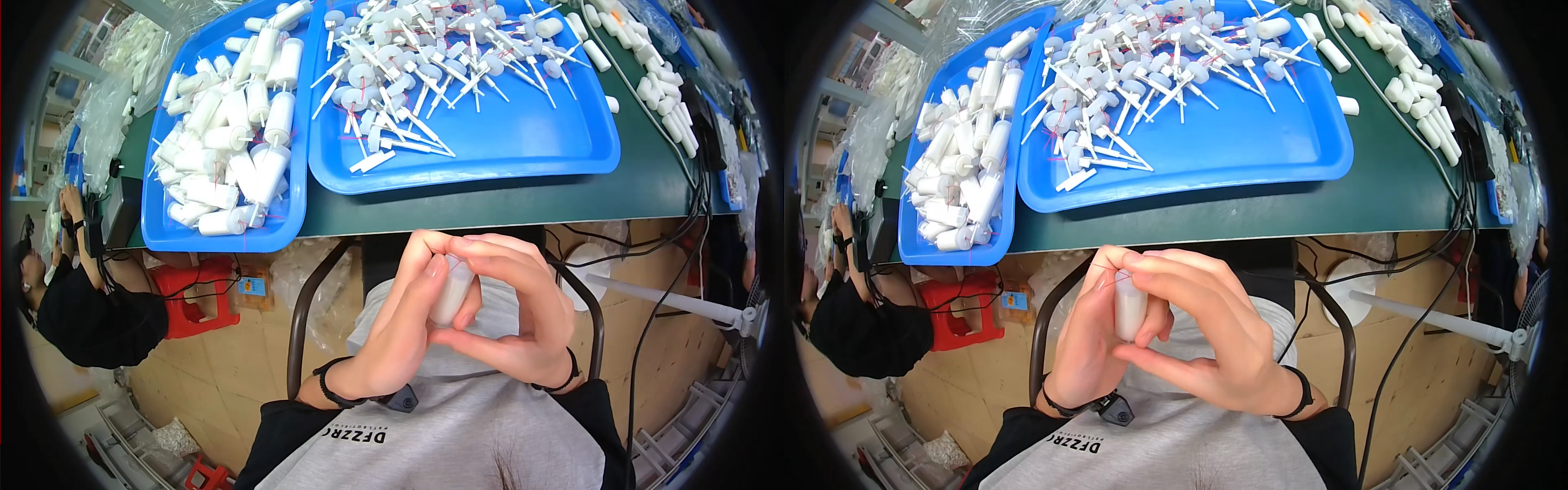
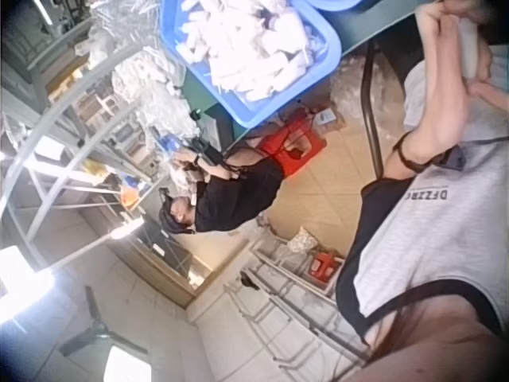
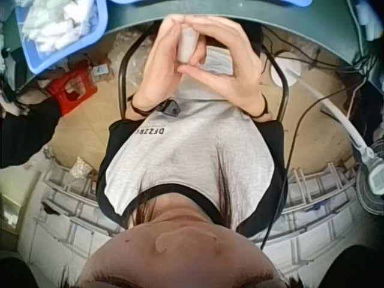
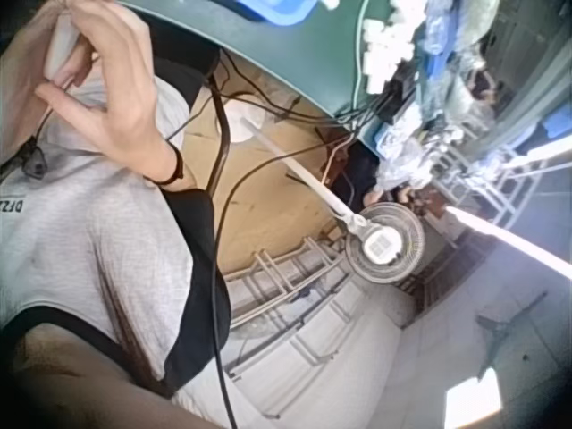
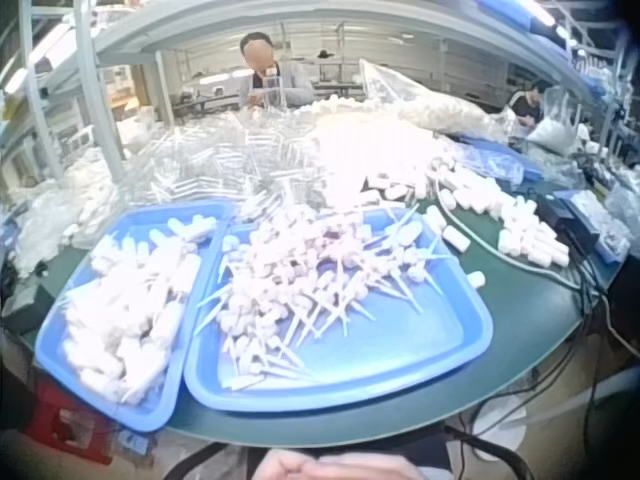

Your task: Assemble spray bottle pump components by attaching plastic tubes to pump heads.

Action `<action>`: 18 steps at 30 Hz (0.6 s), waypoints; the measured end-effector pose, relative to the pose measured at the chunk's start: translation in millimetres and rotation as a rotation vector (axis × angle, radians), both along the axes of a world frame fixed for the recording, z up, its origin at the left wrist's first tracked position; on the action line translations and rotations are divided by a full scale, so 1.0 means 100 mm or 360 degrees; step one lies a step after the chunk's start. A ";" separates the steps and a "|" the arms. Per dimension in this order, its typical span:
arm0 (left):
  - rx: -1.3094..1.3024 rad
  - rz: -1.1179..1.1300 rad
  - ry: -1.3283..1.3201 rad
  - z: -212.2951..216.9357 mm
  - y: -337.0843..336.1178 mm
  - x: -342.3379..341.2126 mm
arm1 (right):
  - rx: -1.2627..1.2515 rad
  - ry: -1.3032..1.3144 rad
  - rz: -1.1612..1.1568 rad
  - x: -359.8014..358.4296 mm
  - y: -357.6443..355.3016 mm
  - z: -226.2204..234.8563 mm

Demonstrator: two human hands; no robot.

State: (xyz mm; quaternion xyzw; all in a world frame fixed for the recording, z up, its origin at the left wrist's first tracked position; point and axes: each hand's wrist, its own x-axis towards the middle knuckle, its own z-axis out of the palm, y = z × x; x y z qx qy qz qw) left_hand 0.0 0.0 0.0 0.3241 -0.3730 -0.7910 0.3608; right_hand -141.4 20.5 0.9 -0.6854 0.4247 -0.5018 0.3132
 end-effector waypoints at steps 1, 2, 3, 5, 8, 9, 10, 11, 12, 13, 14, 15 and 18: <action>0.0013 0.0034 -0.0015 -0.01 -0.01 -0.01 | 0.0000 -0.0035 -0.0030 0.02 0.00 -0.02; 0.0026 0.0069 -0.0031 -0.01 -0.02 -0.01 | 0.0000 -0.0071 -0.0058 0.02 0.00 -0.03; 0.0029 0.0068 -0.0032 -0.02 -0.02 0.00 | 0.0003 -0.0072 -0.0059 0.03 -0.01 -0.04; 0.0057 0.0098 0.0022 -0.03 -0.02 0.02 | -0.0115 0.0008 -0.0048 0.05 -0.02 -0.05; 0.0049 0.0155 -0.0001 0.01 -0.04 0.04 | -0.0221 0.0056 -0.0066 0.09 -0.05 -0.08; 0.0034 0.0164 -0.0006 0.04 -0.04 0.05 | -0.0235 0.0050 -0.0058 0.11 -0.05 -0.11; 0.0078 0.0173 0.0033 0.11 -0.03 0.06 | -0.0297 -0.0034 -0.0050 0.13 -0.04 -0.15; 0.0120 0.0184 0.0073 0.19 -0.03 0.08 | -0.0358 -0.0119 -0.0039 0.15 -0.04 -0.16; 0.0108 0.0095 0.0059 0.26 -0.05 0.13 | -0.0319 -0.0180 -0.0078 0.18 -0.02 -0.12; 0.0095 0.0096 0.0058 0.27 -0.09 0.20 | -0.0333 -0.0181 -0.0077 0.18 -0.01 -0.08; -0.0061 0.0155 0.0133 0.29 -0.14 0.29 | -0.0261 -0.0307 -0.0168 0.18 0.02 -0.05; -0.0211 0.0198 0.0215 0.24 -0.25 0.37 | -0.0187 -0.0427 -0.0276 0.17 0.02 -0.09; -0.0243 0.0643 0.0623 0.58 -0.54 0.80 | -0.0029 -0.0390 -0.0152 0.09 0.08 -0.03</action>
